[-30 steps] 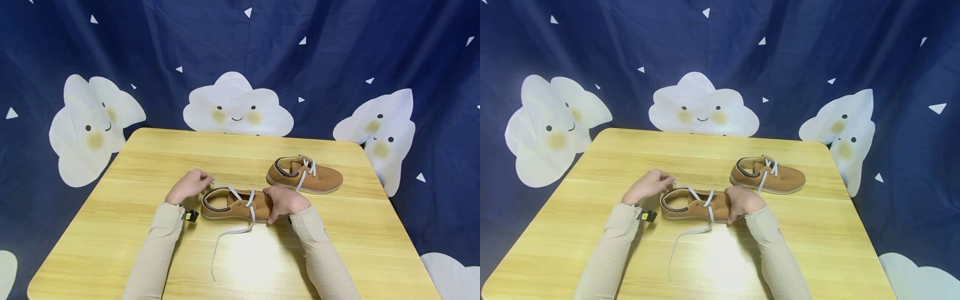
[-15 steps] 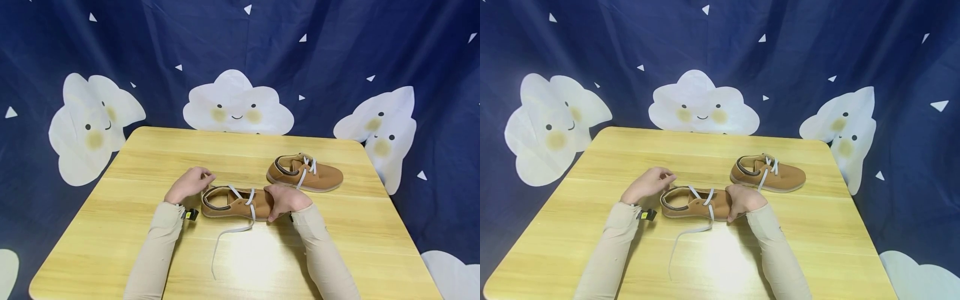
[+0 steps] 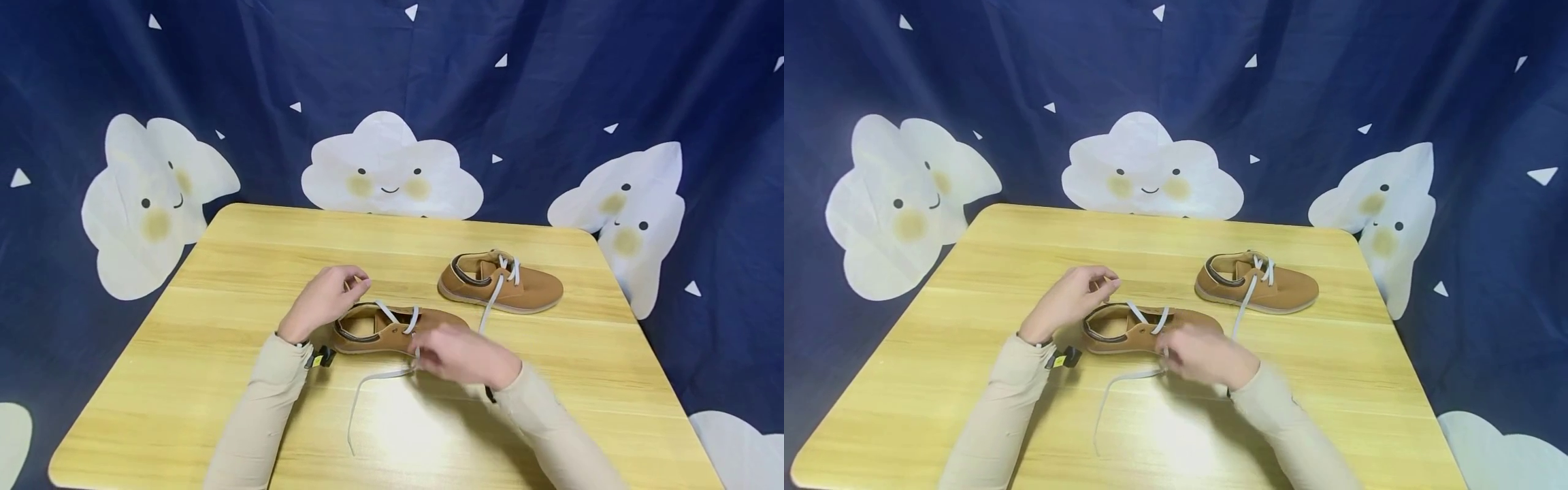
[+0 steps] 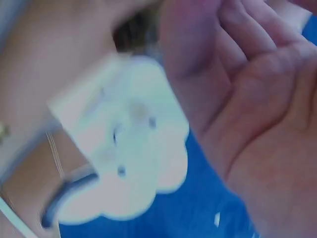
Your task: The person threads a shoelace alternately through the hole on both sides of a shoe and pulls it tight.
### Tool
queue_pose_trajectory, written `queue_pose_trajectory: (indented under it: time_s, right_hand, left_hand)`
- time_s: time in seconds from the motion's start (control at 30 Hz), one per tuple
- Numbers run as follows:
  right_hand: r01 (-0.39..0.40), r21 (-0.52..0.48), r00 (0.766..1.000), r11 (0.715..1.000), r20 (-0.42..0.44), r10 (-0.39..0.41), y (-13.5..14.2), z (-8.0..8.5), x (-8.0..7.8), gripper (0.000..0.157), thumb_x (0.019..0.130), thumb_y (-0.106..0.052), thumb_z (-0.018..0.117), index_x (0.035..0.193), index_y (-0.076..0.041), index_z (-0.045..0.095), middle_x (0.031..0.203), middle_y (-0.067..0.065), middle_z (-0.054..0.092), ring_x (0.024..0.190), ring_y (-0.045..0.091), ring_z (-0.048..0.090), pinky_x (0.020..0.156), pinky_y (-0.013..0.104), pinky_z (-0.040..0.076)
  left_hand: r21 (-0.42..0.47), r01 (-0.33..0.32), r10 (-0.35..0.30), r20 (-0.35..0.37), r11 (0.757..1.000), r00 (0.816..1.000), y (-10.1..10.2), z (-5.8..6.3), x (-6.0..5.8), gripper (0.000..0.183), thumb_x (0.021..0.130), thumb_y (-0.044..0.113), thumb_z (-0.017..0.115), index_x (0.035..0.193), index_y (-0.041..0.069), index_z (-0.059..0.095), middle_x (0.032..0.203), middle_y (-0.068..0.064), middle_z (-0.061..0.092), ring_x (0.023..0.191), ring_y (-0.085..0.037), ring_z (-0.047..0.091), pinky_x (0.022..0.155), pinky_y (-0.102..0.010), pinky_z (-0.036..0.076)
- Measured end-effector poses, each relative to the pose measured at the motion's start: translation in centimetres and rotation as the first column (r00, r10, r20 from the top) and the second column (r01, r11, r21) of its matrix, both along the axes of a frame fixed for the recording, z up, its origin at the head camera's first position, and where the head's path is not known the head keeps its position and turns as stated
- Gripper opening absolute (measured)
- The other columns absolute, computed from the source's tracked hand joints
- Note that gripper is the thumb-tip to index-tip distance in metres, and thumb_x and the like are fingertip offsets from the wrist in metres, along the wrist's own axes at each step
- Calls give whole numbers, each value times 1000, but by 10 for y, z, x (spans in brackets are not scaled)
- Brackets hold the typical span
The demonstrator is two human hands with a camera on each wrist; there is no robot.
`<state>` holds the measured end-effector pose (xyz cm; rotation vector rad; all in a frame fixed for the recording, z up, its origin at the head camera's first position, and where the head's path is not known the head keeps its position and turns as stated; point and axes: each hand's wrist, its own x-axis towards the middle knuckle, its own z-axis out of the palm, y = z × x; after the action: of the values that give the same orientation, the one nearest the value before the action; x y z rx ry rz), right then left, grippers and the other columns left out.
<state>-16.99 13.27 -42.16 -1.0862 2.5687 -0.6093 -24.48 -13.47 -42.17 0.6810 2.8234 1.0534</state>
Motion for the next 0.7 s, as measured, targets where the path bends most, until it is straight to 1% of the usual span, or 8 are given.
queue_pose_trajectory:
  time_s: [0.1,0.17,0.27,0.43,0.53,0.6,0.67,0.7]
  right_hand:
    - [-36,125,999,992,29,33,-4,-12,16,23,94,-9,72,117,-10,69,80,-2,66,58,-3,44,50,16,41]
    - [-29,199,1000,980,-5,31,-5,-18,22,35,92,-10,74,127,-9,65,87,-1,66,63,1,48,54,19,44]
    - [-11,226,998,974,-65,26,-6,-23,24,38,91,-11,77,127,-8,65,96,1,68,72,3,55,60,20,49]
    - [32,132,981,991,-195,-5,-9,-23,22,13,88,-7,78,97,-15,75,87,-2,73,63,1,52,51,16,42]
    - [40,62,941,997,-337,-17,-11,-18,18,11,88,-10,78,84,-19,73,74,-8,70,54,-2,44,47,13,34]
    - [34,-5,919,999,-393,-34,-11,-13,14,13,91,-17,78,80,-21,71,66,-12,64,52,-5,39,46,12,31]
    - [29,-80,915,996,-398,-59,-11,-7,9,18,94,-25,76,78,-23,67,62,-16,55,52,-7,36,48,12,30]
    - [21,-138,927,990,-369,-71,-11,-3,6,17,94,-27,76,80,-23,67,62,-16,52,53,-7,36,48,12,30]
  left_hand:
    - [-7,17,-17,-1,1000,1000,4,4,4,29,105,30,59,115,7,74,83,-1,73,63,-9,58,64,-30,50]
    - [-10,26,-26,-2,1000,1000,6,7,6,28,105,30,60,115,8,75,83,-1,73,63,-9,58,64,-30,49]
    - [-15,41,-41,-9,999,999,10,9,9,28,105,32,61,114,10,75,83,0,73,62,-8,59,63,-29,50]
    - [9,97,-96,-35,995,995,14,13,15,28,105,34,59,113,12,75,85,0,75,66,-6,60,64,-27,51]
    - [56,155,-153,-34,986,988,17,12,17,25,105,31,59,112,13,76,89,-1,76,74,-6,63,69,-26,53]
    - [82,199,-197,-33,977,980,19,11,17,24,105,27,58,114,12,75,95,-2,76,81,-8,65,74,-27,54]
    - [93,244,-242,-38,965,970,22,8,18,24,105,22,57,117,11,74,104,-4,75,90,-10,66,80,-29,55]
    - [93,268,-265,-38,959,963,23,6,18,24,105,19,56,119,10,73,109,-4,74,94,-11,66,83,-31,56]
